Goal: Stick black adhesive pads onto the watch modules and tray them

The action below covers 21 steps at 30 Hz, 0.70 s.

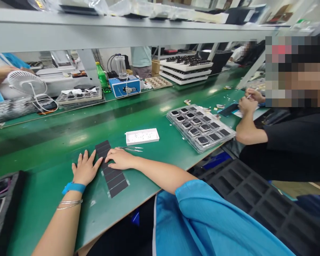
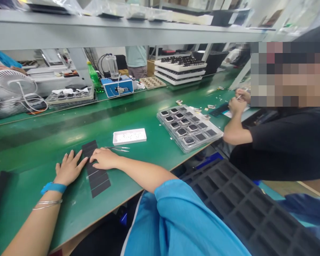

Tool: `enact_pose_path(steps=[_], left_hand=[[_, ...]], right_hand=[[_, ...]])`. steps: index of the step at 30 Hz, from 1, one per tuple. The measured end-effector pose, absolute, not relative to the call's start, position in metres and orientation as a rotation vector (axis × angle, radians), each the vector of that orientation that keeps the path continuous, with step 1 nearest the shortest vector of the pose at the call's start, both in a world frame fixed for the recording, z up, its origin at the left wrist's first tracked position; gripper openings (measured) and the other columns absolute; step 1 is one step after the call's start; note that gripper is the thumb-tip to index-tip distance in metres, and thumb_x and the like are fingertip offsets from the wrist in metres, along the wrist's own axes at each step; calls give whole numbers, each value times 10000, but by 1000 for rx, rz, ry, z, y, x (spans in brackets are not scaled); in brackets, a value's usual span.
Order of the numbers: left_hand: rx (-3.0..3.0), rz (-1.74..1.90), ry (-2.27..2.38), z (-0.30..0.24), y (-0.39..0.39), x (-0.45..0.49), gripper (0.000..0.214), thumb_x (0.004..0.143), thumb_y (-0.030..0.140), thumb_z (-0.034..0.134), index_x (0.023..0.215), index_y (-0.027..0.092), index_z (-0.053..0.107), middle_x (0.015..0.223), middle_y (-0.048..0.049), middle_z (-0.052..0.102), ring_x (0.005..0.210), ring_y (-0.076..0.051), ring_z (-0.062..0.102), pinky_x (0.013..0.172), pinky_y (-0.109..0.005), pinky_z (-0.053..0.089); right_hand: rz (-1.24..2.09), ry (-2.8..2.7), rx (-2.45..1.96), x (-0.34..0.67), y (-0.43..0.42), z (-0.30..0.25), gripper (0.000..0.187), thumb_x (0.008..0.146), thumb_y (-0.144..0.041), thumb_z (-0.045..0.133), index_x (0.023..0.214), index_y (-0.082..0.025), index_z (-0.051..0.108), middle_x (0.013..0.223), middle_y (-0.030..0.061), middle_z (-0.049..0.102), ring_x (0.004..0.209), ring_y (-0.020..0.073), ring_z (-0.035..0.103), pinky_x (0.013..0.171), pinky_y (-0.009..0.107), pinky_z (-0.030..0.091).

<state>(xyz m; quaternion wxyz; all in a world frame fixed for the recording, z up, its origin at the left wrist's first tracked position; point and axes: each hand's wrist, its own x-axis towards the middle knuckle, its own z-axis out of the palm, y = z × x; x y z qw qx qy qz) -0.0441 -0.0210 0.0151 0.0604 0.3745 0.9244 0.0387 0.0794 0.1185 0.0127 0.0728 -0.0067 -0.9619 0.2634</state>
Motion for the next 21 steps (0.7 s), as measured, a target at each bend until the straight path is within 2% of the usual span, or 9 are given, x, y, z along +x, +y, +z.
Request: enact_pose_path(steps=[6, 12, 17, 21], left_hand=[[1125, 93, 2791, 17, -20, -43, 672, 951, 546, 252, 1530, 209, 301, 1627, -141, 163, 1501, -359, 128, 1151, -644, 163], [1128, 99, 2804, 17, -20, -43, 661, 956, 533, 257, 1532, 210, 296, 1628, -143, 156, 1502, -354, 128, 1152, -639, 165], [1147, 92, 2837, 13, -22, -42, 610, 968, 485, 273, 1523, 237, 316, 1626, -120, 183, 1504, -329, 138, 1155, -628, 169], [1150, 87, 2872, 10, -22, -40, 618, 969, 511, 276, 1527, 246, 305, 1623, -120, 198, 1502, -326, 153, 1151, -623, 186]], right_hand=[[750, -2931, -38, 82, 117, 19, 238, 894, -254, 643, 1120, -191, 679, 1203, 73, 587, 1125, 240, 516, 1059, 409, 358], [759, -2919, -23, 86, 113, 29, 208, 889, -216, 638, 1089, -179, 680, 1188, 71, 621, 1120, 231, 553, 1025, 378, 405], [810, -2472, 149, 111, 104, 75, 160, 935, -171, 563, 1055, -161, 668, 1144, 56, 670, 1103, 155, 586, 1019, 278, 420], [676, -2283, 57, 134, 145, 120, 161, 920, -192, 583, 1046, -167, 680, 1086, 45, 689, 1064, 155, 597, 995, 296, 434]])
